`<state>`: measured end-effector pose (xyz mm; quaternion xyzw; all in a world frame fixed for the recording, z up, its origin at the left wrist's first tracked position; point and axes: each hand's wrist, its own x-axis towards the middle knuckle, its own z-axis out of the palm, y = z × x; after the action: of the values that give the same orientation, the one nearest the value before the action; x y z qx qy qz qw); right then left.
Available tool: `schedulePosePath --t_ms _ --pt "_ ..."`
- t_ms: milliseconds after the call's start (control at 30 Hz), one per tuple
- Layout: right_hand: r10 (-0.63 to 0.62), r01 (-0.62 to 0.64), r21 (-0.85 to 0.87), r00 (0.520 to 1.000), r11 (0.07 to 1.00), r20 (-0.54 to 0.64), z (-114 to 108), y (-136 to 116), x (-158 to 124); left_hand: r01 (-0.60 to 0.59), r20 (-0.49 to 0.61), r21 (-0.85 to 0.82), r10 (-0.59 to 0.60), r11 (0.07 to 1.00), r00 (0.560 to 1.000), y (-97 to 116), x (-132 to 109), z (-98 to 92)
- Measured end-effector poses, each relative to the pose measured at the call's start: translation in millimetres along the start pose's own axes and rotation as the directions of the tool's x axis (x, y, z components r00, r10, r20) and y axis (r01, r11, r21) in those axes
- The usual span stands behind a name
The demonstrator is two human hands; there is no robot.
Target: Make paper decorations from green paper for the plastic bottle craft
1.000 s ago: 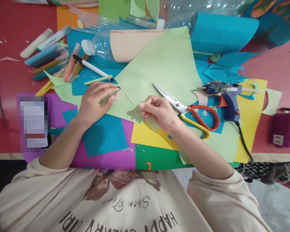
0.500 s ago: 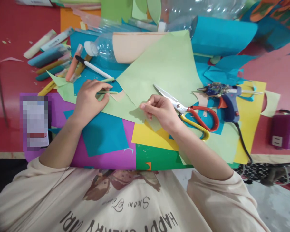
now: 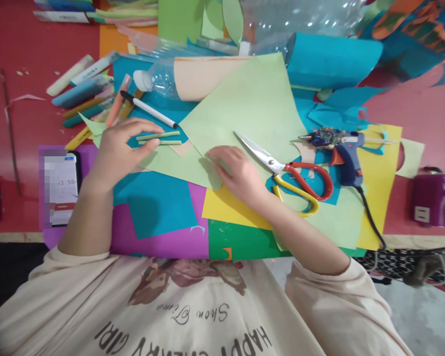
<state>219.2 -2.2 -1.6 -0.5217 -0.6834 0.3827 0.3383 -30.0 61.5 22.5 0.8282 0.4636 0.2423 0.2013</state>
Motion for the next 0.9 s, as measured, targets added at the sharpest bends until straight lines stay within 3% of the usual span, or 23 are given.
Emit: schedulePosePath --t_ms 67,133,333,467,633,800,900 --pt "-0.140 0.138 -0.275 0.990 0.952 0.010 4.4 3.3 -2.2 0.001 -0.003 0.023 -0.001 1.000 1.000 6.5 -0.4 4.4" --pt "-0.176 0.166 -0.431 0.984 0.887 0.016 6.3 6.4 -3.1 0.004 -0.002 0.029 -0.004 1.000 1.000 10.6 -1.5 8.1" --pt "-0.247 0.211 -0.534 0.969 0.819 0.004 2.2 9.3 -0.8 0.011 -0.050 0.039 -0.009 0.999 0.999 13.9 -3.6 11.2" --pt "-0.241 0.198 -0.507 0.970 0.839 -0.020 -0.8 7.4 0.5 0.020 -0.085 0.028 -0.017 0.999 0.996 14.6 -4.0 13.7" --pt "-0.143 0.112 -0.305 0.987 0.946 -0.080 -18.4 -2.1 -0.1 -0.006 -0.055 0.036 0.008 0.999 0.998 15.9 -5.3 19.8" --pt "-0.055 -0.012 -0.207 0.948 0.978 -0.312 -42.2 -4.3 -5.5 -0.051 0.039 0.038 0.050 0.998 0.998 15.0 -7.5 28.5" --pt "-0.065 -0.017 -0.217 0.929 0.976 -0.364 -46.6 0.8 -8.0 -0.136 0.157 0.059 0.126 0.989 0.979 18.6 -8.8 36.9"
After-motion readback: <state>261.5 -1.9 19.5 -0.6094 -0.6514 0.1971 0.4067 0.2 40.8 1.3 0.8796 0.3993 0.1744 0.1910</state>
